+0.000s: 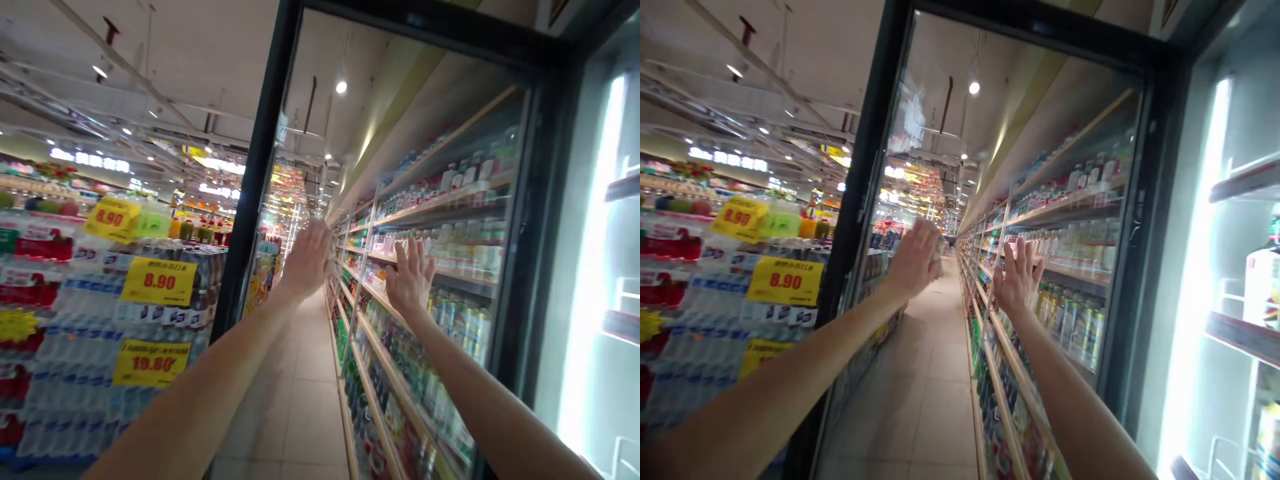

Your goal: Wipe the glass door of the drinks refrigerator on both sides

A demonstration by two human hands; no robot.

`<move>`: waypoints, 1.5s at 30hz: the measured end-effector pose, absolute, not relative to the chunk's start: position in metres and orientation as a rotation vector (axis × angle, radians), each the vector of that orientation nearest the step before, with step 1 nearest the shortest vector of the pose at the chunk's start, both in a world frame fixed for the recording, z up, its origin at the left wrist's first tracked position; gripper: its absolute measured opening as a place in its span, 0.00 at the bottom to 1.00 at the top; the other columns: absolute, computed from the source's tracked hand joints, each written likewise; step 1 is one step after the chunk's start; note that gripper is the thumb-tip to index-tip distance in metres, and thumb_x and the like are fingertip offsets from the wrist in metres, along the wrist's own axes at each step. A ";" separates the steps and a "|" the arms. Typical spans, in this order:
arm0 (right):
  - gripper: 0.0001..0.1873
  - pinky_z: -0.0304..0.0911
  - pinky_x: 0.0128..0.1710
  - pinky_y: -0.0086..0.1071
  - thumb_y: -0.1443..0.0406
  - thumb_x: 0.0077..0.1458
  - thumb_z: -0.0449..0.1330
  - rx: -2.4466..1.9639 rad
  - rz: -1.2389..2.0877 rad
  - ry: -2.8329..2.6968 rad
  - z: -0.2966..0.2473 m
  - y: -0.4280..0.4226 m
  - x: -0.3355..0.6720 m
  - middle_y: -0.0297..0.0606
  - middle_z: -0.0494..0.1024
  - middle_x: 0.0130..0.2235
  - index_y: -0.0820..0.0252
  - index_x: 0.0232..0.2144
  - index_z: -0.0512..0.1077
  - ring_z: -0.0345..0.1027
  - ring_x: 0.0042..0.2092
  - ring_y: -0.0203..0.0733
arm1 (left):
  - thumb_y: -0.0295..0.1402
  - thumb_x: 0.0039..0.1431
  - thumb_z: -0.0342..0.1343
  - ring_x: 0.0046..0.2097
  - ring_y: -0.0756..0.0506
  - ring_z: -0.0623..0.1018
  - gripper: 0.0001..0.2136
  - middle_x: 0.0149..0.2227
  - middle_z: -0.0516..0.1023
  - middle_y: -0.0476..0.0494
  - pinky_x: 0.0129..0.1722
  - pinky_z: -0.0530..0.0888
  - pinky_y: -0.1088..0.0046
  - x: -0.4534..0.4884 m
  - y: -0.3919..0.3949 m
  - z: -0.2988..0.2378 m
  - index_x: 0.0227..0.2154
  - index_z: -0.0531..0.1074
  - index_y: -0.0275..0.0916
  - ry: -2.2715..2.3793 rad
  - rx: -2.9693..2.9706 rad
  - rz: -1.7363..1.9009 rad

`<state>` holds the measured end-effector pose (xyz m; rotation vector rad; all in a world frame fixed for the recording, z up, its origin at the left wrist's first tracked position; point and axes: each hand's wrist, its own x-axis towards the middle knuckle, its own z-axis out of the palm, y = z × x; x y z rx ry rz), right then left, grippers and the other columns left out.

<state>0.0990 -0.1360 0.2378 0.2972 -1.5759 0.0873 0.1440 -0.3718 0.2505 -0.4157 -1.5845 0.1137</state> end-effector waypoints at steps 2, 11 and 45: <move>0.28 0.39 0.61 0.52 0.58 0.60 0.44 0.295 0.085 -1.583 0.238 -0.136 0.097 0.46 0.52 0.64 0.57 0.61 0.53 0.41 0.66 0.49 | 0.33 0.58 0.46 0.65 0.39 0.50 0.24 0.62 0.57 0.36 0.62 0.54 0.59 0.142 -0.352 0.232 0.57 0.58 0.31 -1.634 -0.639 0.304; 0.28 0.41 0.60 0.53 0.58 0.60 0.44 0.297 0.072 -1.572 0.237 -0.135 0.092 0.45 0.53 0.64 0.54 0.62 0.50 0.42 0.65 0.49 | 0.33 0.57 0.47 0.65 0.36 0.49 0.24 0.61 0.58 0.28 0.60 0.56 0.53 0.127 -0.390 0.261 0.56 0.58 0.29 -1.433 -0.273 -0.035; 0.28 0.36 0.61 0.51 0.59 0.59 0.43 0.280 0.121 -1.662 0.240 -0.135 0.097 0.43 0.50 0.65 0.55 0.61 0.52 0.37 0.66 0.47 | 0.31 0.57 0.46 0.65 0.40 0.52 0.24 0.62 0.59 0.37 0.62 0.53 0.59 0.133 -0.334 0.205 0.57 0.58 0.33 -1.639 -0.877 0.361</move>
